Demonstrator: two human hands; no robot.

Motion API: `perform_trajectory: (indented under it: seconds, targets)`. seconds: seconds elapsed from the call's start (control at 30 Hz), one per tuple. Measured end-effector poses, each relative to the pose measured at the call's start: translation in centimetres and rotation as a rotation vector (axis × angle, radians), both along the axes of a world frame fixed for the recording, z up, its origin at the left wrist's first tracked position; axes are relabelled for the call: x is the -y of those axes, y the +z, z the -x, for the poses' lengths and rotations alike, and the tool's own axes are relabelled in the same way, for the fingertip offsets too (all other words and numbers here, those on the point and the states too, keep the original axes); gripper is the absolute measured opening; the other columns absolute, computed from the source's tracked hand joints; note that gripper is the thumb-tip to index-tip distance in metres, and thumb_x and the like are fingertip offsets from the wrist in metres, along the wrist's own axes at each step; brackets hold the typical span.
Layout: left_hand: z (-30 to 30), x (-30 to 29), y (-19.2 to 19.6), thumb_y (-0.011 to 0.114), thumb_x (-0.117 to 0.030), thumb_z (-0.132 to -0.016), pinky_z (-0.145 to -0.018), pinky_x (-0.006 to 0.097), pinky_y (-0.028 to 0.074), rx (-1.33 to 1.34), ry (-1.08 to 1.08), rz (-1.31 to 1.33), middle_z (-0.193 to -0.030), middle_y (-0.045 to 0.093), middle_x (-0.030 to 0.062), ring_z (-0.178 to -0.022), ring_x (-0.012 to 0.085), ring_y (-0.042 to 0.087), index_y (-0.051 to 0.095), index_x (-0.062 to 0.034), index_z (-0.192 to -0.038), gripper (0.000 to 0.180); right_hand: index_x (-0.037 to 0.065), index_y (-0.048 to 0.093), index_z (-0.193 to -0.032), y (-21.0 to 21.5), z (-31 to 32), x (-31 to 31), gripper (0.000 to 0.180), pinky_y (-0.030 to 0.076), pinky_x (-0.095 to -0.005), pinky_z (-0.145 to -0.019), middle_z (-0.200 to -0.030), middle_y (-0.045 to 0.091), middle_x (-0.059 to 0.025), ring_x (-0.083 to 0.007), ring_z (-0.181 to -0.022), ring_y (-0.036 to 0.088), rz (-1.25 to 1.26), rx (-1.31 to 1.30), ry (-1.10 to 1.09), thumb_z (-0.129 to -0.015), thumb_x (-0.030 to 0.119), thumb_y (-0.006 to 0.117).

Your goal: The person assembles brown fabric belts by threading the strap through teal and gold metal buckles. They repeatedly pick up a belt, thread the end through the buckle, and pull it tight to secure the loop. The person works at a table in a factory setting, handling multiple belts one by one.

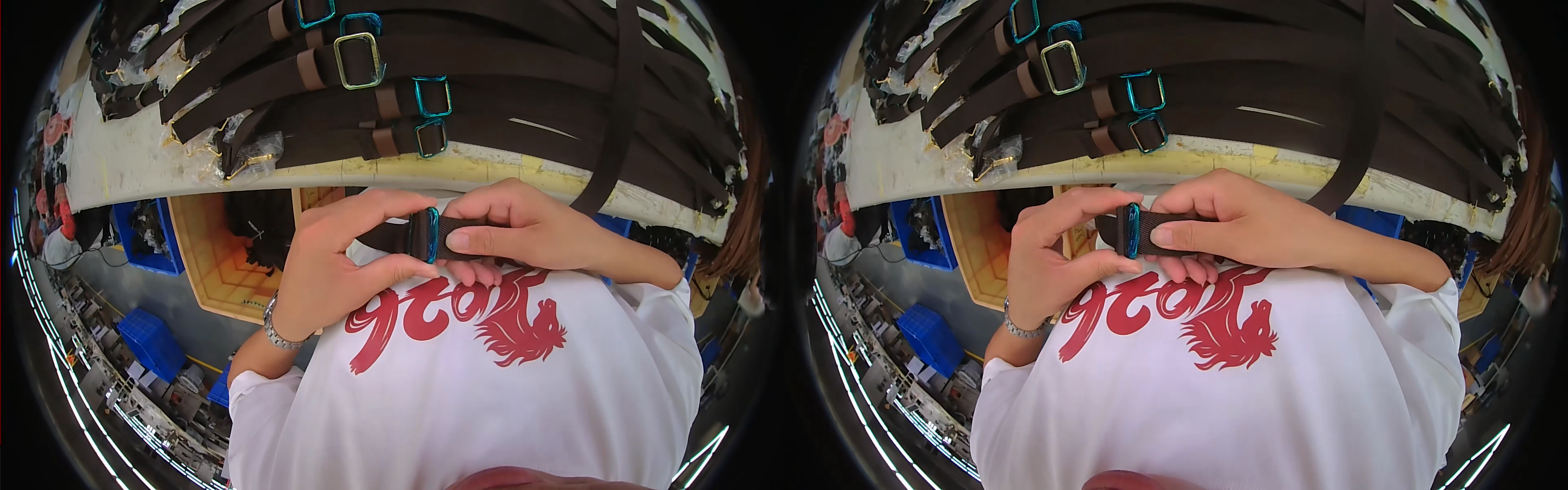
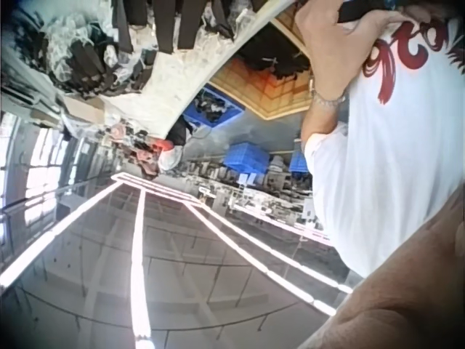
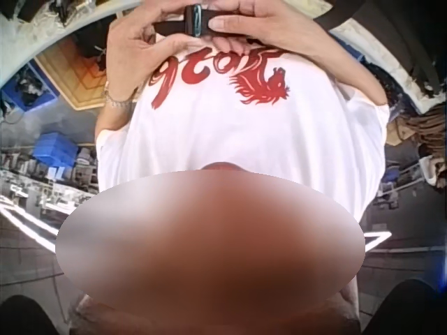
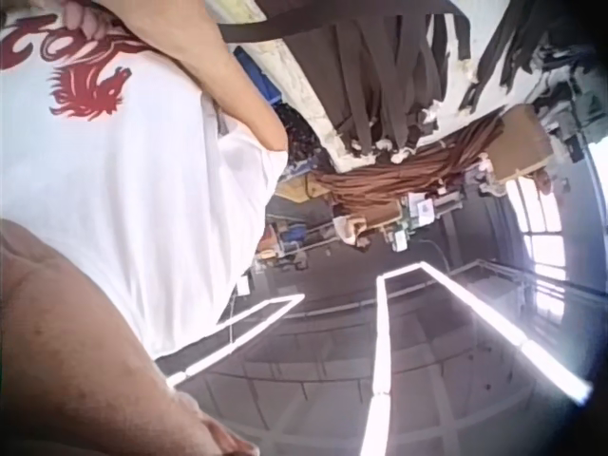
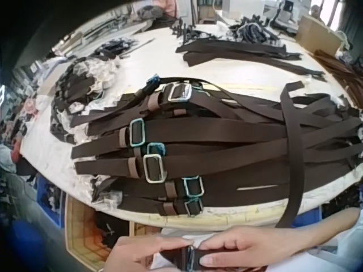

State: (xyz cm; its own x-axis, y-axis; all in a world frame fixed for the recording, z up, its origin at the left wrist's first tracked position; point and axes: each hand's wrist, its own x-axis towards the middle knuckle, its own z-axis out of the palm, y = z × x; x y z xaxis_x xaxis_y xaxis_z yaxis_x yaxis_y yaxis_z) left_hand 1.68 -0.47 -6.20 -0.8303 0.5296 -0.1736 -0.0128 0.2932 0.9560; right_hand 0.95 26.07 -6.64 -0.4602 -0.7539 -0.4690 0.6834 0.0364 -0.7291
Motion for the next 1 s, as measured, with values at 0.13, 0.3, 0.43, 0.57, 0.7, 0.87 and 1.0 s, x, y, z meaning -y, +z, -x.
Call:
perform_trajectory:
  seconds: [0.13, 0.3, 0.43, 0.57, 0.7, 0.87, 1.0]
  targets:
    - [-0.6, -0.7, 0.2, 0.099, -0.010, -0.071, -0.094, 0.033, 0.058, -0.057, -0.001, 0.040, -0.113, 0.081, 0.0111, -0.103, 0.0217, 0.078, 0.078, -0.0006, -0.124, 0.058, 0.000, 0.071, -0.100, 0.3, 0.4, -0.2, 0.029, 0.049, -0.0231, -0.061, -0.080, 0.071, -0.0033, -0.0061, -0.064, 0.059, -0.012, -0.011, 0.114, -0.115, 0.017, 0.053]
    - [-0.9, -0.5, 0.3, 0.096, -0.021, -0.080, -0.106, 0.039, 0.054, -0.056, -0.009, 0.033, -0.129, 0.076, 0.0114, -0.122, 0.0288, 0.072, 0.074, -0.0045, -0.132, 0.059, -0.002, 0.072, -0.102, 0.5, -0.4, 0.4, 0.029, 0.048, -0.0209, -0.060, -0.082, 0.072, -0.0050, -0.0053, -0.065, 0.060, -0.005, 0.055, -0.033, -0.115, 0.015, 0.053]
    - [-0.5, -0.6, 0.7, 0.081, -0.020, -0.095, -0.108, 0.044, 0.053, -0.325, 0.004, -0.056, -0.138, 0.070, 0.0157, -0.127, 0.0371, 0.067, 0.069, -0.0004, -0.138, 0.049, -0.003, 0.073, -0.105, 1.0, -0.8, 1.0, 0.028, 0.051, -0.0233, -0.063, -0.084, 0.073, -0.0059, -0.0087, -0.070, 0.064, 0.008, -0.086, -0.143, -0.115, 0.013, 0.053]
    - [0.2, -2.1, 1.9, 0.077, -0.013, -0.094, -0.099, 0.049, 0.057, -0.714, 0.104, -0.107, -0.129, 0.073, 0.0186, -0.113, 0.0397, 0.072, 0.071, 0.0028, -0.133, 0.042, -0.005, 0.072, -0.104, 2.7, 0.3, 0.4, 0.019, 0.054, -0.0295, -0.065, -0.087, 0.073, -0.0103, -0.0174, -0.071, 0.067, -0.091, -0.704, -0.162, -0.101, 0.013, 0.069]
    - [1.7, -4.1, 4.4, 0.080, -0.012, -0.086, -0.095, 0.054, 0.057, -1.039, 0.147, -0.240, -0.123, 0.074, 0.0167, -0.109, 0.0412, 0.071, 0.072, 0.0042, -0.121, 0.040, -0.004, 0.071, -0.103, 4.6, 3.5, 0.4, 0.029, 0.054, -0.0366, -0.072, -0.096, 0.071, -0.0191, -0.0286, -0.082, 0.069, -0.180, -1.594, -0.375, -0.082, 0.015, 0.072]
    - [4.3, -7.0, 7.6, 0.079, -0.016, -0.089, -0.098, 0.060, 0.052, -1.161, 0.064, -0.474, -0.119, 0.072, 0.0136, -0.125, 0.0439, 0.061, 0.070, 0.0010, -0.109, 0.028, -0.002, 0.071, -0.120, 6.1, 3.3, -0.5, 0.041, 0.057, -0.0372, -0.084, -0.115, 0.074, -0.0129, -0.0273, -0.100, 0.074, -0.054, -1.234, -0.247, -0.084, 0.017, 0.077]
    - [4.5, -5.2, 10.3, 0.068, -0.014, -0.102, -0.112, 0.050, 0.046, -0.454, -0.143, -0.805, -0.110, 0.078, 0.0086, -0.131, 0.0340, 0.059, 0.073, 0.0012, -0.104, 0.016, 0.001, 0.075, -0.114, 6.8, 1.1, -0.9, 0.038, 0.057, -0.0379, -0.077, -0.100, 0.075, -0.0109, -0.0298, -0.089, 0.075, 0.042, -1.167, -0.297, -0.080, 0.016, 0.079]
